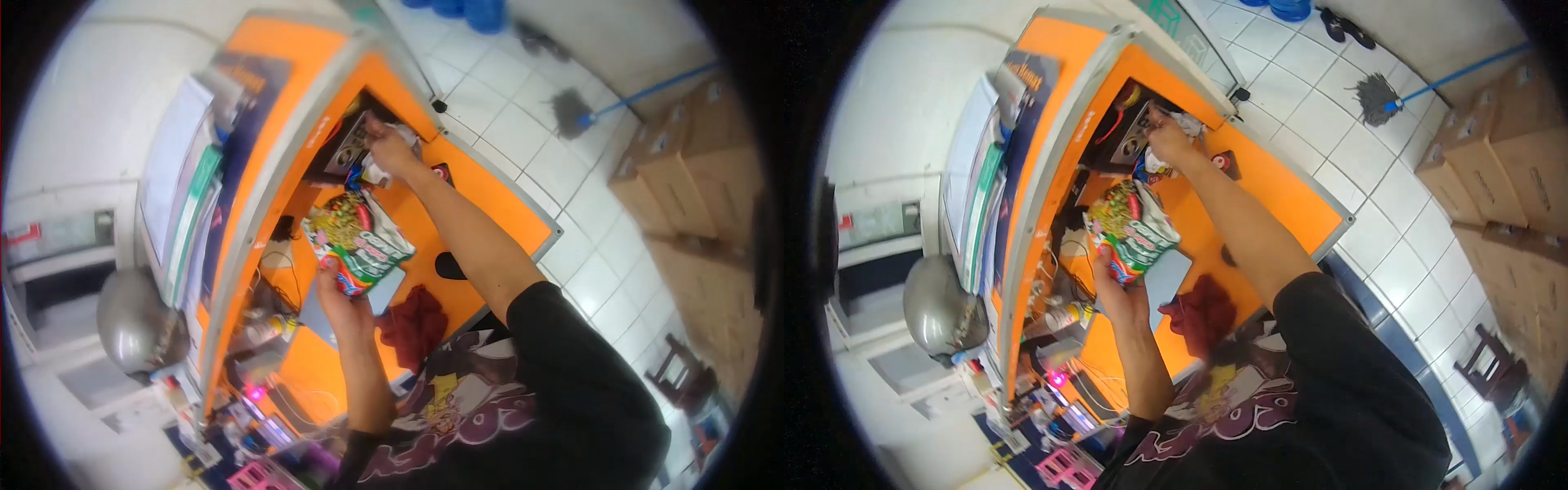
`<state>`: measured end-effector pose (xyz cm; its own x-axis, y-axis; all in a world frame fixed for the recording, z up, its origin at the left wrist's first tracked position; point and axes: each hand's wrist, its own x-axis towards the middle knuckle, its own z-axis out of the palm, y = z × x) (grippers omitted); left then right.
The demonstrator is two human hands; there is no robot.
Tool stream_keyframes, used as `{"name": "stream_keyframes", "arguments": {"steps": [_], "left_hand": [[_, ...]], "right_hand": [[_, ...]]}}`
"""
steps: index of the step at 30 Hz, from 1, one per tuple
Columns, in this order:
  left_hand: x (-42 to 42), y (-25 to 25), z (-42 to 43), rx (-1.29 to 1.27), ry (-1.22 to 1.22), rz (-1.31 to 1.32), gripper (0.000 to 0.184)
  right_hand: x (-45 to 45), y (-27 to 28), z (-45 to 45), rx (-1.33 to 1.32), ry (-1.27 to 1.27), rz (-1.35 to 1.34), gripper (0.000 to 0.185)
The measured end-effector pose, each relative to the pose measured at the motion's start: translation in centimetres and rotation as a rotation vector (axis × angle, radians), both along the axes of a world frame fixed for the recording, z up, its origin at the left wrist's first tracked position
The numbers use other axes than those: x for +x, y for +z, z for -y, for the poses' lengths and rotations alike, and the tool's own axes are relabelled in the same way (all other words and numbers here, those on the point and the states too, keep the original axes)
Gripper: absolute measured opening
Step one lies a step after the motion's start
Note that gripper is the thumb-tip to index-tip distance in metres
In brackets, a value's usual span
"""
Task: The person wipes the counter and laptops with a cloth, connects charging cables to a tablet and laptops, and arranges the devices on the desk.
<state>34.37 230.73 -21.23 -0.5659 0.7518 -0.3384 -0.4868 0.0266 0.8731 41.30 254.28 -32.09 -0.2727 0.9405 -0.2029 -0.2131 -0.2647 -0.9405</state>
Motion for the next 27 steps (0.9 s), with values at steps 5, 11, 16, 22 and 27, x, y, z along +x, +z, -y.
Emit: {"name": "stream_keyframes", "arguments": {"steps": [5, 11, 16, 22, 27], "left_hand": [[0.3, 1.3, -8.2, 0.199, -0.097, 0.05, 0.038], [-0.6, 0.1, -18.6, 0.286, -0.131, -0.179, 0.035], [-1.2, 0.3, -24.8, 0.327, -0.182, -0.41, 0.026], [-2.5, -1.2, -28.6, 0.18, -0.301, -0.803, 0.026], [-4.3, -3.3, -28.2, -0.121, -0.377, -1.463, 0.027]], "right_hand": [[0.1, -3.2, 0.4, 0.029, -0.011, -0.34, 0.058], [6.0, -1.3, 7.6, 0.227, 0.292, 0.174, 0.053], [12.9, 2.4, 14.2, 0.071, 0.357, -0.053, 0.054], [18.6, 1.9, 19.2, -0.028, 0.286, 0.044, 0.044], [20.0, 1.0, 19.5, -0.028, 0.272, 0.148, 0.033]]}}
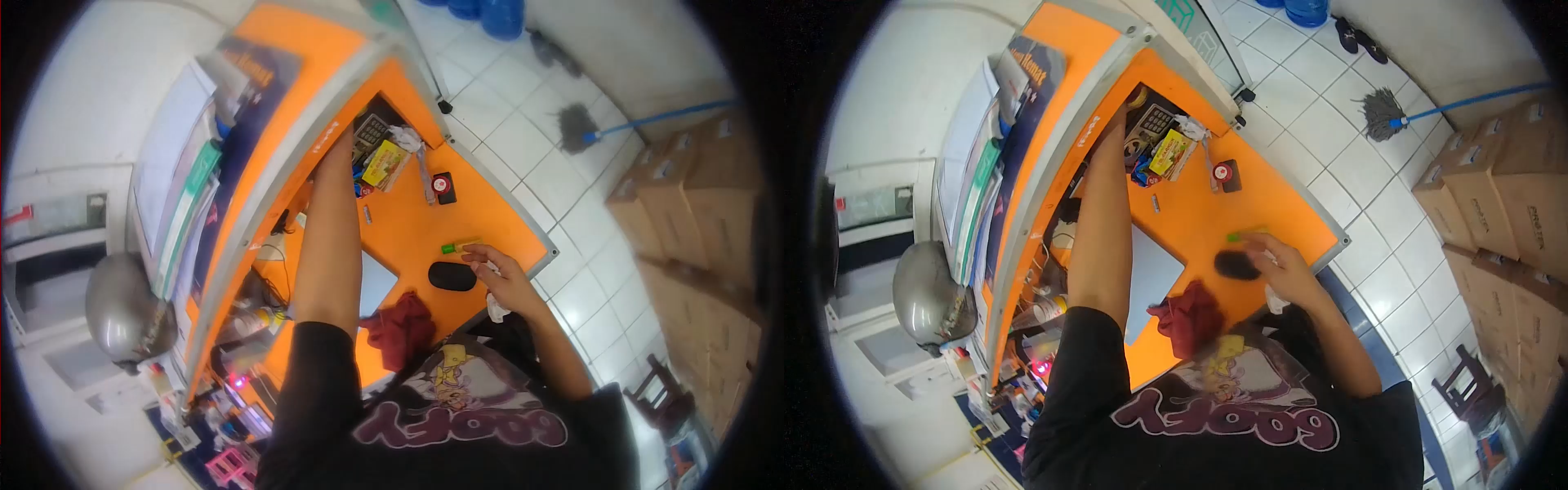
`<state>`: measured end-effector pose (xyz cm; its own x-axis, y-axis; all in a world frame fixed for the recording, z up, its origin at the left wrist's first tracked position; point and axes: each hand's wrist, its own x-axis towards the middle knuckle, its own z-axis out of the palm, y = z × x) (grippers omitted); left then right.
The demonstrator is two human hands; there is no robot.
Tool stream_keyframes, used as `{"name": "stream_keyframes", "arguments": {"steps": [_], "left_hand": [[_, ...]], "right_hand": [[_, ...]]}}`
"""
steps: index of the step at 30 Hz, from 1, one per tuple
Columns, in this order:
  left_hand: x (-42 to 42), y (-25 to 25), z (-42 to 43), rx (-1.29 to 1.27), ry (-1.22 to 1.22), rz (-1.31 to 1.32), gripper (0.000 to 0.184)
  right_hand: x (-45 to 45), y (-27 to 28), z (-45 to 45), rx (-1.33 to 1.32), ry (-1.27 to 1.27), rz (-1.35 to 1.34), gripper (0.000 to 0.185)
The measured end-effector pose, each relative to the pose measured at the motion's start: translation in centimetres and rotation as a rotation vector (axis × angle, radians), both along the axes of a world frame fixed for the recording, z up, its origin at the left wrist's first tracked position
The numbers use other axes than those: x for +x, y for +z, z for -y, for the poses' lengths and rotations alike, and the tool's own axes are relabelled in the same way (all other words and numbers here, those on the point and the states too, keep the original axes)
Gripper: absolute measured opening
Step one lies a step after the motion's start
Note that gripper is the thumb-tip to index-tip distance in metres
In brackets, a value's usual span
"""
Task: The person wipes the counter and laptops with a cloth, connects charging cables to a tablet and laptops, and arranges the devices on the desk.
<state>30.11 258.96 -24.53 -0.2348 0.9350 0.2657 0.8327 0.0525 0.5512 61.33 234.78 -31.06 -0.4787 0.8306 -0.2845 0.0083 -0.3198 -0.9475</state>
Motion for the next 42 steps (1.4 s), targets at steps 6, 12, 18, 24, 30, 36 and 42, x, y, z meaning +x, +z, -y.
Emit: {"name": "stream_keyframes", "arguments": {"steps": [6, 12, 18, 24, 30, 36, 42], "left_hand": [[-0.9, -0.8, 3.3, -0.105, 0.015, -0.376, 0.027], [3.5, 0.5, 11.4, 0.349, 0.081, -0.056, 0.022], [4.9, -6.5, 22.6, 0.114, 0.266, 0.282, 0.013], [-8.9, -10.3, 22.5, 0.103, 0.789, 0.247, 0.018], [-14.3, -13.2, 18.8, -0.343, 0.868, -0.059, 0.048], [-13.7, -11.1, 20.4, -0.218, 0.674, 0.073, 0.039], [-3.9, -3.9, 29.1, -0.336, -0.161, 0.711, 0.024]], "right_hand": [[-1.1, -2.0, -4.0, 0.119, -0.116, 0.186, 0.027], [-5.4, 0.2, -12.2, 0.34, -0.109, 0.425, 0.025], [-12.5, -2.5, -19.8, 0.439, 0.204, 0.66, 0.04], [-11.3, -0.7, -18.0, 0.385, 0.19, 0.457, 0.034], [-10.4, 3.0, -9.6, -0.003, -0.223, -0.045, 0.033], [-7.8, 4.1, -6.5, -0.158, -0.111, 0.113, 0.013], [-10.8, 2.5, -6.2, 0.06, 0.057, 0.132, 0.011]]}}
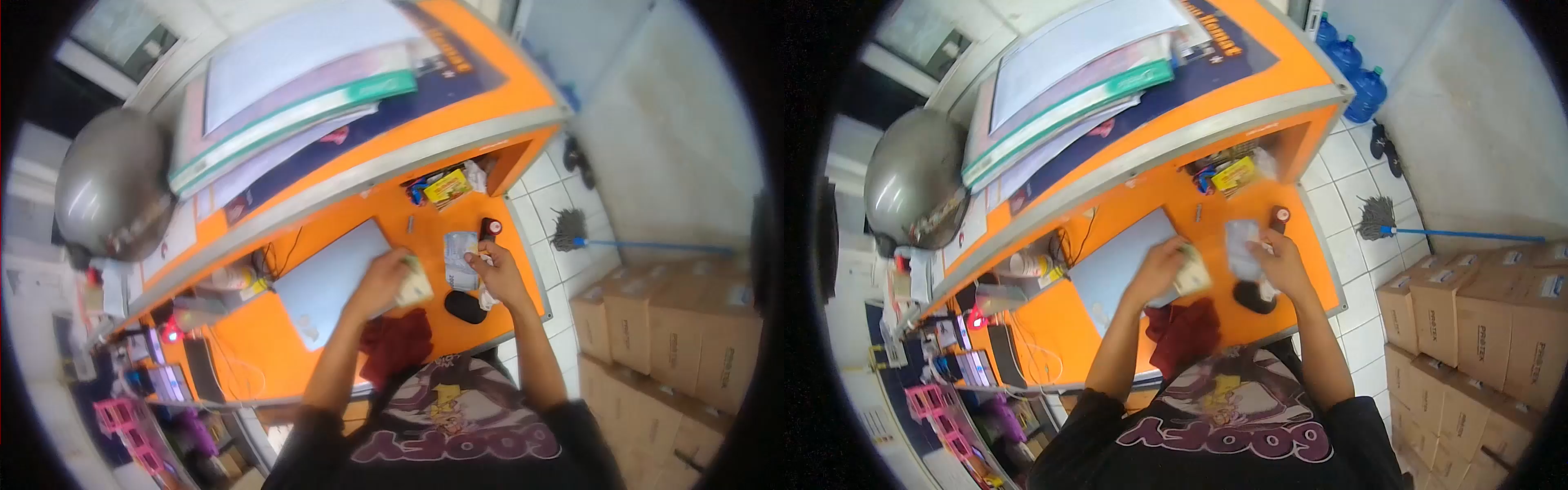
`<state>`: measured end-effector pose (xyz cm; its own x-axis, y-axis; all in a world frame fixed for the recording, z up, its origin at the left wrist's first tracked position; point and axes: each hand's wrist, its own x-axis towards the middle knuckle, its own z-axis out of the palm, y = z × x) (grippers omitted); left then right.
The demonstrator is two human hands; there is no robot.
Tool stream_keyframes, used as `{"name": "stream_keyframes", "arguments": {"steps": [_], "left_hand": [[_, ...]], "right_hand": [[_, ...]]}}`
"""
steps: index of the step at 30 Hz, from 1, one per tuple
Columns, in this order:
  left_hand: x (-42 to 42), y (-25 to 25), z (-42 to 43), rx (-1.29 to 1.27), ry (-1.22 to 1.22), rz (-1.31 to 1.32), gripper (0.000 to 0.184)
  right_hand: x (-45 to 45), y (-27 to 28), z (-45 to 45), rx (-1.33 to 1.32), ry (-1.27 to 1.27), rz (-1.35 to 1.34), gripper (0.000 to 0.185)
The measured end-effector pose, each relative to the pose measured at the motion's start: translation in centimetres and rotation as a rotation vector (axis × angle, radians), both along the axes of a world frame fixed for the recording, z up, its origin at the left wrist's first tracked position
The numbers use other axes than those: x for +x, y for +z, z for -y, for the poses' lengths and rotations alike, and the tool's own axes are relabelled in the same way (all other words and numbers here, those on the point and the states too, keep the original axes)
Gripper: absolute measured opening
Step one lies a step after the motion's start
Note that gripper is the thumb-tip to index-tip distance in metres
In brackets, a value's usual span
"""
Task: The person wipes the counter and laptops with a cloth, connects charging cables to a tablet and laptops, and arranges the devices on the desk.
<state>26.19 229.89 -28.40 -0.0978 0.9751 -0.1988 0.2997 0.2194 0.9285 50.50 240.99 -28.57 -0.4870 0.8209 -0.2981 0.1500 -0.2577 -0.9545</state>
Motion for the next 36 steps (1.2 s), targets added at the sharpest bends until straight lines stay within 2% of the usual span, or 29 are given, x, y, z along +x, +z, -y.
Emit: {"name": "stream_keyframes", "arguments": {"steps": [1, 3, 5, 7, 9, 10, 12, 14, 15, 17, 18, 20, 21, 23, 24, 26, 27, 29, 31, 32, 33, 35, 36], "left_hand": [[1.8, 2.4, 0.5, -0.041, -0.041, 0.067, 0.024], [3.4, 4.2, 1.1, -0.067, -0.061, 0.137, 0.025], [3.6, 4.6, 1.4, -0.029, -0.01, -0.033, 0.029], [3.5, 3.7, 1.9, 0.03, 0.084, -0.016, 0.029], [3.1, 2.4, 2.2, 0.086, 0.162, 0.0, 0.029], [2.9, 2.3, 2.5, 0.029, 0.154, -0.016, 0.032], [2.6, 2.0, 3.2, -0.029, 0.138, -0.03, 0.035], [2.7, 2.2, 3.6, -0.192, 0.17, 0.08, 0.039], [2.9, 1.5, 3.8, -0.194, 0.163, 0.083, 0.039], [3.9, 0.3, 3.8, 0.091, 0.43, 0.344, 0.041], [4.3, -0.3, 3.8, 0.091, 0.426, 0.346, 0.041], [4.9, -0.3, 3.8, -0.012, 0.766, 0.208, 0.039], [5.2, -0.6, 4.0, -0.012, 0.768, 0.213, 0.039], [5.6, -1.6, 4.8, 0.036, 0.663, 0.614, 0.032], [5.5, -2.1, 5.2, 0.039, 0.67, 0.62, 0.032], [4.8, -3.4, 5.8, -0.038, 0.734, 0.45, 0.028], [4.3, -4.0, 6.1, -0.039, 0.744, 0.46, 0.028], [3.4, -4.6, 6.5, 0.036, 0.801, 0.257, 0.026], [2.7, -3.4, 6.8, 0.041, 0.817, 0.36, 0.026], [2.2, -2.9, 7.0, 0.055, 0.825, 0.452, 0.025], [1.6, -4.1, 7.6, 0.03, 0.774, 0.425, 0.023], [1.5, -3.6, 7.5, 0.07, 0.792, 0.504, 0.023], [1.4, -3.6, 7.6, 0.108, 0.801, 0.577, 0.023]], "right_hand": [[-0.7, 0.3, 0.3, -0.002, 0.027, 0.003, 0.011], [-1.9, 1.7, 0.7, -0.16, 0.265, 0.065, 0.013], [-2.5, 1.8, 1.6, -0.168, 0.308, 0.053, 0.015], [-3.0, 1.8, 2.7, -0.114, 0.304, -0.028, 0.02], [-3.0, 2.3, 2.9, -0.14, 0.367, 0.026, 0.022], [-2.7, 2.6, 3.2, -0.18, 0.423, 0.084, 0.024], [-2.6, 0.8, 4.0, -0.214, 0.417, 0.018, 0.026], [-3.2, 1.8, 5.0, -0.211, 0.36, -0.064, 0.027], [-3.3, 1.8, 5.4, -0.213, 0.353, -0.06, 0.027], [-3.3, 1.6, 5.6, -0.271, 0.322, -0.078, 0.026], [-3.4, 1.4, 5.7, -0.271, 0.317, -0.076, 0.026], [-3.5, 0.9, 5.8, -0.252, 0.247, -0.164, 0.024], [-3.7, 0.8, 5.8, -0.25, 0.248, -0.16, 0.024], [-4.0, 0.8, 5.6, -0.25, 0.312, -0.1, 0.02], [-4.3, 0.9, 5.2, -0.249, 0.318, -0.093, 0.02], [-5.1, 1.0, 3.9, 0.038, 0.672, 0.154, 0.017], [-5.5, 0.4, 2.8, 0.036, 0.683, 0.164, 0.017], [-6.8, -1.1, -0.2, 0.277, 0.691, 0.227, 0.031], [-8.7, -1.0, -3.7, 0.788, 0.591, 0.731, 0.03], [-9.3, -2.9, -6.2, 0.925, 0.562, 0.891, 0.029], [-9.8, -5.0, -8.6, 1.064, 0.526, 1.048, 0.029], [-11.3, -5.3, -11.2, 1.092, 0.582, 1.215, 0.025], [-11.9, -5.5, -11.6, 1.097, 0.609, 1.21, 0.025]]}}
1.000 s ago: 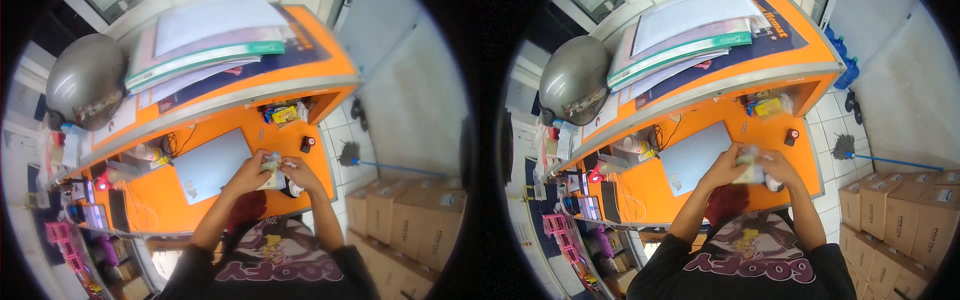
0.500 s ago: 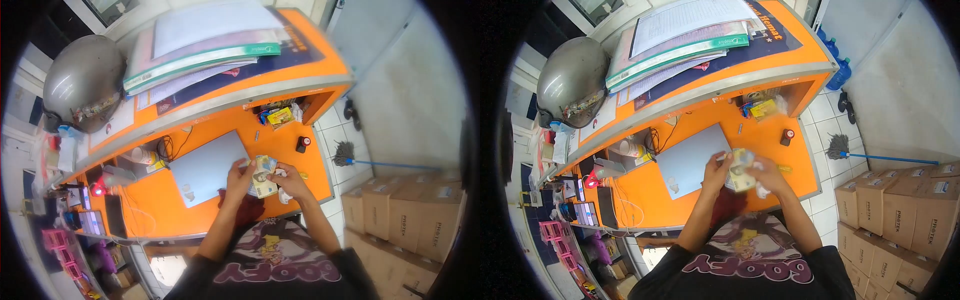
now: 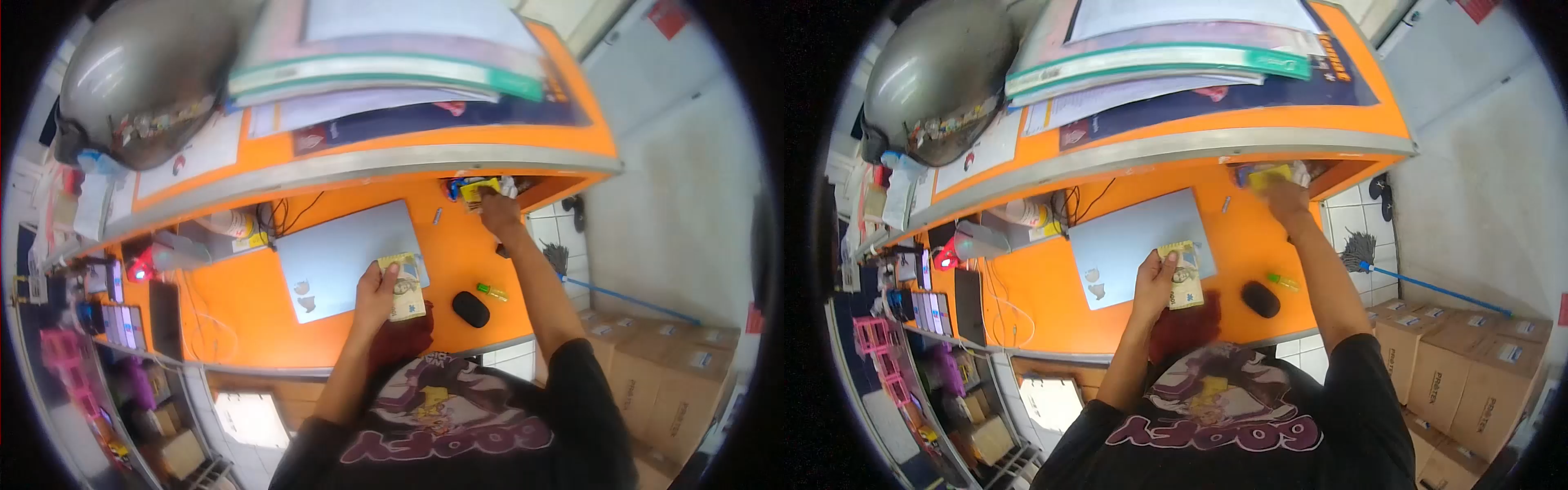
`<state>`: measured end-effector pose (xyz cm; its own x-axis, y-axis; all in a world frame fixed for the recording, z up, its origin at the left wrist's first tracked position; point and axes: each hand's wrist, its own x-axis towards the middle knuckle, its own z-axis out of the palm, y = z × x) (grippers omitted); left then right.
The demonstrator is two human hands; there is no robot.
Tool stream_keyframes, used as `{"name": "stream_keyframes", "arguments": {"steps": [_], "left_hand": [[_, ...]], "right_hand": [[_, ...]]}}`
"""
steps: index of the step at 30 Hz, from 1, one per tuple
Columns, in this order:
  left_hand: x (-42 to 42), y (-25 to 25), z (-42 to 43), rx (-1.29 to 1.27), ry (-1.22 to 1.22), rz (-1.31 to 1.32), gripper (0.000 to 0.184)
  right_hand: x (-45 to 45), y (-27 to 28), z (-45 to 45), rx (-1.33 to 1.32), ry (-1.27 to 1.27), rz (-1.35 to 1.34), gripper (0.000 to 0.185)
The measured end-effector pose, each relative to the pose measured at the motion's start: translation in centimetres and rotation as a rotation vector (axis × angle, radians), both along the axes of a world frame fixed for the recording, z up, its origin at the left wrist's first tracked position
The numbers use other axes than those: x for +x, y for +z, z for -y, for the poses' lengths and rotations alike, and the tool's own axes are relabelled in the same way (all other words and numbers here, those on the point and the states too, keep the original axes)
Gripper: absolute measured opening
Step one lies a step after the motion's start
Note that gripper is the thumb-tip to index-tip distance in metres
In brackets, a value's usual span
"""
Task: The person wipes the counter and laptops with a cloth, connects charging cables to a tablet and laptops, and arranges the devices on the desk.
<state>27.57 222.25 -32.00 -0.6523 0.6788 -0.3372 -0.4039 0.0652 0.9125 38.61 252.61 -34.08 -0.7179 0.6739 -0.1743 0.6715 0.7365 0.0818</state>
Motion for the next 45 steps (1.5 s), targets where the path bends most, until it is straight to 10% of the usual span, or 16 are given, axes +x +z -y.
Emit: {"name": "stream_keyframes", "arguments": {"steps": [7, 9, 12, 22, 27, 36, 45], "left_hand": [[-1.6, -1.5, 1.3, -0.294, 0.042, -0.308, 0.029], [-2.0, -1.9, 0.8, -0.298, 0.131, -0.473, 0.031], [-2.2, -1.6, 0.1, -0.275, 0.207, -0.386, 0.032], [-2.4, -4.2, 0.8, 0.442, -0.066, -0.182, 0.02], [-4.1, -1.2, 1.5, 0.32, -0.223, 0.557, 0.028], [-2.6, -2.3, -1.2, 0.198, -0.029, 0.302, 0.028], [-4.5, -3.3, -4.2, 0.089, 0.242, 0.205, 0.019]], "right_hand": [[-3.3, 1.6, 3.2, -0.106, -0.063, 0.078, 0.038], [-4.3, 4.6, 7.0, -0.707, -0.2, -0.323, 0.047], [-4.5, 6.1, 12.5, -1.175, -0.241, -0.248, 0.057], [-2.6, 3.4, 14.9, -1.441, -0.428, -0.767, 0.011], [-2.6, 3.8, 13.6, -1.385, -0.34, -0.799, 0.012], [-4.3, 5.6, 11.4, -1.17, -0.043, -0.626, 0.016], [-4.6, 3.5, 3.3, 0.137, -0.1, -0.285, 0.041]]}}
